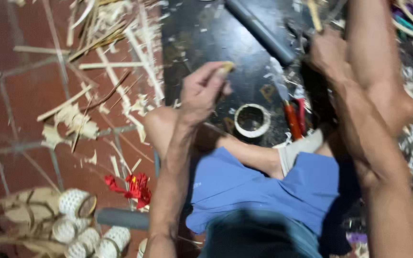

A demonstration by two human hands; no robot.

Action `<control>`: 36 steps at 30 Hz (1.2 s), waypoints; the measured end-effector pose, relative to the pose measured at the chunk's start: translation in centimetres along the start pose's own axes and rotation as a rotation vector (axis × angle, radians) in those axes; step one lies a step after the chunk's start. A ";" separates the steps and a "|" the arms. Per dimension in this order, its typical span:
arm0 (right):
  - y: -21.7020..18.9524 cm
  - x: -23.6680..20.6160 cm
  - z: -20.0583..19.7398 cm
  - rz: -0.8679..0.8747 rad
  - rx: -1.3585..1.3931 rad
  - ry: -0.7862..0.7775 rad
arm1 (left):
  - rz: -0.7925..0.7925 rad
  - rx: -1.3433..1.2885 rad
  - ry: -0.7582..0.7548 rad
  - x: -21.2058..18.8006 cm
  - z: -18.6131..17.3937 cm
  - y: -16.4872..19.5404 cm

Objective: The person sits on the floor of a bamboo craft workshop. They fit thin bamboo strips into a small perforated basket form, bend a long bamboo strip, then hold a woven bamboo sheet and cut circular discs out of it with large scissors, trimming around a round piece.

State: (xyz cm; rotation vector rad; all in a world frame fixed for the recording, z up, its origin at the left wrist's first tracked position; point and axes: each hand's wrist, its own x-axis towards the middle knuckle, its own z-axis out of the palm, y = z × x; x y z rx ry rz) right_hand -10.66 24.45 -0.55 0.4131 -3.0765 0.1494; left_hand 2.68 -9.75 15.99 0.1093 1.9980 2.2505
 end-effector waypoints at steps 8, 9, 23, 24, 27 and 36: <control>-2.1 -1.2 -3.5 0.186 0.431 -0.037 | 0.146 0.034 -0.019 1.5 -1.1 -2.7; -2.9 -2.4 -4.8 0.258 0.505 -0.056 | 0.162 0.029 -0.028 1.5 -1.0 -2.9; -15.7 -11.2 -16.0 -0.404 0.666 0.256 | 0.271 0.329 0.049 -0.3 1.2 1.2; -15.7 -11.4 -16.0 -0.388 0.651 0.246 | 0.286 0.330 0.046 -0.5 1.2 1.4; -15.4 -11.9 -15.4 -0.400 0.667 0.253 | 0.248 0.329 0.052 -1.0 1.2 1.8; -15.7 -15.0 -12.8 0.009 1.628 -0.207 | 0.500 0.425 -0.008 -2.0 0.4 2.1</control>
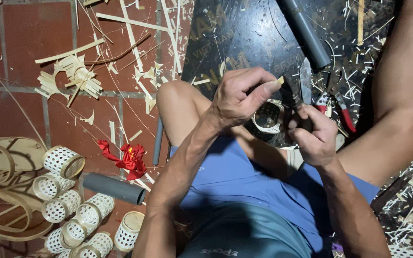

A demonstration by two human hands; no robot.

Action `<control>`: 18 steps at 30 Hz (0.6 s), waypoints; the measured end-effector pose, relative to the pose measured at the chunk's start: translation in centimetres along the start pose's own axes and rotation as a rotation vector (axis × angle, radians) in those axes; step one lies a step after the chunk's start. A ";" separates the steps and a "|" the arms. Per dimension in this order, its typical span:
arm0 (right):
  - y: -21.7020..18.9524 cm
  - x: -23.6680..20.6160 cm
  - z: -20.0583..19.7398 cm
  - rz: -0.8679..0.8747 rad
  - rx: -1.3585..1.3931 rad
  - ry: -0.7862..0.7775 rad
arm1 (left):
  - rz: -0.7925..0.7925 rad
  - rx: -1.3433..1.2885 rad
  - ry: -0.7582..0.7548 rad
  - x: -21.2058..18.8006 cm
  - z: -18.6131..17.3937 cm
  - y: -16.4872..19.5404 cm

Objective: The person sits on the floor of a bamboo craft workshop. They fit thin bamboo strips into a small perforated basket form, bend a long bamboo strip, then hold a woven bamboo sheet and cut circular discs out of it with large scissors, trimming around a round piece.

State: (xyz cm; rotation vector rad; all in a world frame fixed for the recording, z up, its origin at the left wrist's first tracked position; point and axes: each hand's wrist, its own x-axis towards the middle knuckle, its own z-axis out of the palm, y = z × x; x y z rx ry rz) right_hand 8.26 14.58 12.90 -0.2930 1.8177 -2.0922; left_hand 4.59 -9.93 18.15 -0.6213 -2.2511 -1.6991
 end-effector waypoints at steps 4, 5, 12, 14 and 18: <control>0.4 -0.4 -0.1 0.150 0.262 -0.026 | -0.014 -0.033 -0.021 -0.3 -0.2 -0.2; 0.3 -0.5 0.0 0.143 0.303 -0.044 | -0.023 -0.044 -0.026 -0.3 -0.1 -0.2; -1.6 -0.2 1.1 -0.227 -0.292 -0.017 | -0.084 -0.032 -0.024 0.0 -0.2 0.0; -1.9 -0.1 1.4 -0.421 -0.631 0.012 | -0.051 0.049 -0.009 0.0 0.0 0.3; -1.7 -0.4 1.0 -0.341 -0.601 0.036 | 0.009 0.074 -0.024 0.1 0.1 1.0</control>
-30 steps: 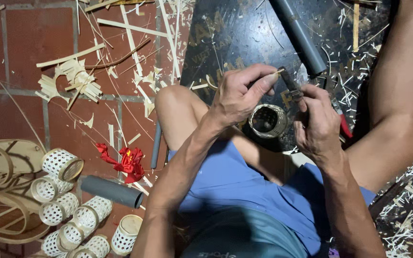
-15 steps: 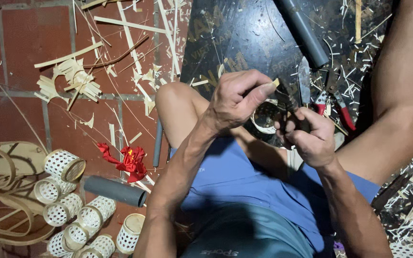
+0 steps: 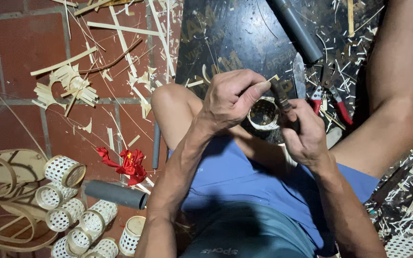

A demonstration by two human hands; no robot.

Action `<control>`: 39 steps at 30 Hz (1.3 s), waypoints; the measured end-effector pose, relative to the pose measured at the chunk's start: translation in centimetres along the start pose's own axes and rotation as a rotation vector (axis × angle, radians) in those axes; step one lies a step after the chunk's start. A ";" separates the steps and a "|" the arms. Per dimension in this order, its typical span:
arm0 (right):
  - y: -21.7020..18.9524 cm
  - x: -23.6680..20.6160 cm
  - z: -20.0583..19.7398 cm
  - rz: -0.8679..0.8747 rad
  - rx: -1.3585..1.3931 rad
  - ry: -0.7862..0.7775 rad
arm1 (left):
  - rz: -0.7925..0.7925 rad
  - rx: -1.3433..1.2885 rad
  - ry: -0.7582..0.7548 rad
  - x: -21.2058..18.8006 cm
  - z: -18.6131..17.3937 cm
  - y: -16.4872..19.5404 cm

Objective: The person sits on the floor of a bamboo craft workshop. They fit thin bamboo strips into a small perforated basket form, bend a long bamboo strip, then hold a woven bamboo sheet and cut circular discs out of it with large scissors, trimming around a round piece.

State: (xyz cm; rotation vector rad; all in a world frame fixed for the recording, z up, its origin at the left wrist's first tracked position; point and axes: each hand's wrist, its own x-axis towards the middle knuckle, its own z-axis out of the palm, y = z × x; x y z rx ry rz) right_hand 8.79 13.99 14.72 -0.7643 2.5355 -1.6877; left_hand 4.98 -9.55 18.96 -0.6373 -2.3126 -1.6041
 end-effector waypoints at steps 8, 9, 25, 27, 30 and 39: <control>1.1 -1.9 0.5 0.380 0.637 -0.079 | 0.013 -0.057 -0.079 -0.4 -0.6 -0.6; 1.1 -2.0 0.6 0.402 0.639 -0.072 | 0.017 -0.057 -0.087 -0.5 -0.5 -0.8; 5.3 -2.4 -0.3 0.358 0.783 0.465 | -0.669 -1.226 0.063 -4.8 -6.8 -6.4; 6.0 -2.7 0.3 0.316 0.712 0.453 | -0.637 -1.391 0.267 -4.2 -5.5 -4.9; 7.3 -3.0 0.6 0.322 0.661 0.355 | -0.508 -1.619 0.615 -1.9 -3.7 -2.7; 4.0 -0.9 -2.4 0.323 -0.087 0.085 | 0.024 -0.652 0.306 2.2 -4.9 0.2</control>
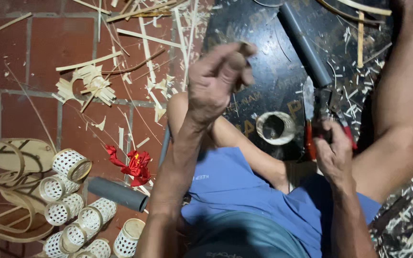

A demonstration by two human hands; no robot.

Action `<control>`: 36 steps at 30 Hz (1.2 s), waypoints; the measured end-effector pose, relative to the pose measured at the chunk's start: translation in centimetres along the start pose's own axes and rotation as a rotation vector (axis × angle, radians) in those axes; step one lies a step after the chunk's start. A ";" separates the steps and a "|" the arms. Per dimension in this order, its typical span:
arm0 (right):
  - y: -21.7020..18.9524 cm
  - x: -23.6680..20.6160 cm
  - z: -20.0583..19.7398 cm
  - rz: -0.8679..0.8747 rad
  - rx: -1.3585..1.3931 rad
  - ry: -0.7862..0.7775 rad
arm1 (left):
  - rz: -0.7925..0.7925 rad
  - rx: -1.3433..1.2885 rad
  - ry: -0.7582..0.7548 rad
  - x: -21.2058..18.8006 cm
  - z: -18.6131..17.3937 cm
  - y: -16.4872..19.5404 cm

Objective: The person sits on the floor of a bamboo craft workshop. They fit thin bamboo strips into a small perforated basket form, bend a long bamboo strip, then hold a woven bamboo sheet and cut circular discs out of it with large scissors, trimming around a round piece.

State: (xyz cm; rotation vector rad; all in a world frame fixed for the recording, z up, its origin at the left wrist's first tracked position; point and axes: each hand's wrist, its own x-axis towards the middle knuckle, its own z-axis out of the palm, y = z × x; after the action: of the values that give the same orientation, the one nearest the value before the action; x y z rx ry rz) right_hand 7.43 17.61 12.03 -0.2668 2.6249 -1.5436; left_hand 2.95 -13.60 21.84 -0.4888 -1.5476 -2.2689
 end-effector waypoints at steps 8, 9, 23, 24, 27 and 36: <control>-10.5 1.8 -2.9 -0.704 -0.404 0.190 | -0.042 0.378 -0.316 -1.4 3.8 -1.1; -10.9 2.1 -2.5 -0.696 -0.413 0.176 | -0.059 0.415 -0.326 -1.4 4.0 -1.0; -6.8 0.5 -1.2 -0.585 -0.286 0.079 | -0.077 0.600 -0.412 -1.1 4.4 0.9; -6.5 0.4 -1.0 -0.562 -0.183 0.047 | -0.074 0.588 -0.429 -1.1 4.3 0.9; -6.2 -0.4 -0.7 -0.412 0.144 -0.053 | -0.073 0.561 -0.475 -1.1 4.2 0.7; -7.6 -0.3 -0.7 -0.472 -0.020 0.018 | -0.099 0.567 -0.507 -1.2 4.0 1.2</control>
State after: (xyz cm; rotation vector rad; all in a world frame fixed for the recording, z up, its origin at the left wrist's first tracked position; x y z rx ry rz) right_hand 8.40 14.67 19.03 -0.9345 2.7232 -1.6384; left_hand 4.90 -10.15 23.59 -0.8700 -2.3938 -1.7120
